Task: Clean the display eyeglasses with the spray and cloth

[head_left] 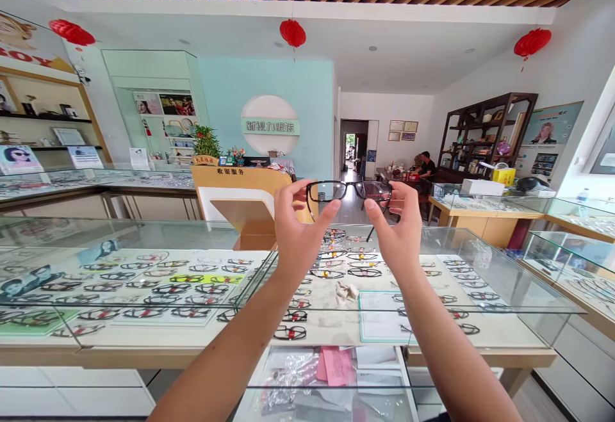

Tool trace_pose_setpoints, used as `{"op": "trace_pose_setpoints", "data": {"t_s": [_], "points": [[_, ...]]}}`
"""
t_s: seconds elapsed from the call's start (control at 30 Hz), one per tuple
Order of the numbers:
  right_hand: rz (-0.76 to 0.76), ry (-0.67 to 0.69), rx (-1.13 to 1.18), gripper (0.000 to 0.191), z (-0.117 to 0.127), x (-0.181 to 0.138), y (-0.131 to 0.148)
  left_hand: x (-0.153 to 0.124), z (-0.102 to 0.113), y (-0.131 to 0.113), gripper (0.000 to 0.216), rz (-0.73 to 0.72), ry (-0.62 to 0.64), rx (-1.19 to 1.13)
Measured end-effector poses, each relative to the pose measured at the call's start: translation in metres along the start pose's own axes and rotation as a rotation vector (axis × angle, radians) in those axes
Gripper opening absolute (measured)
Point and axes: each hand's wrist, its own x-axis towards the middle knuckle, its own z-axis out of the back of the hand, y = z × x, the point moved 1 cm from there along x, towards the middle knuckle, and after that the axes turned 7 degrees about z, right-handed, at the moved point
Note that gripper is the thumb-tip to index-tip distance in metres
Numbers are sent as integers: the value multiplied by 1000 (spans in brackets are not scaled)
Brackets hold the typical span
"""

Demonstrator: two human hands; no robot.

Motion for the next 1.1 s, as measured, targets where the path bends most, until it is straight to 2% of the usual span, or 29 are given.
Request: {"op": "trace_pose_setpoints", "data": {"t_s": [0.17, 0.3, 0.53, 0.87, 1.0, 1.1], "points": [[-67, 14, 78, 57, -2, -4, -8, -1, -1, -7, 60, -138, -58, 76], [-92, 13, 89, 58, -2, -5, -9, -1, -2, -6, 58, -156, -57, 93], [19, -34, -22, 58, -3, -9, -5, -1, 0, 5, 60, -79, 13, 26], [46, -58, -64, 61, -9, -11, -6, -1, -1, 10, 60, -18, 46, 9], [93, -64, -73, 64, -16, -20, -17, -5, -4, 25, 63, 56, 120, -12], [129, -51, -90, 65, -23, -33, -30, -13, -7, 43, 68, 98, 122, -46]]}}
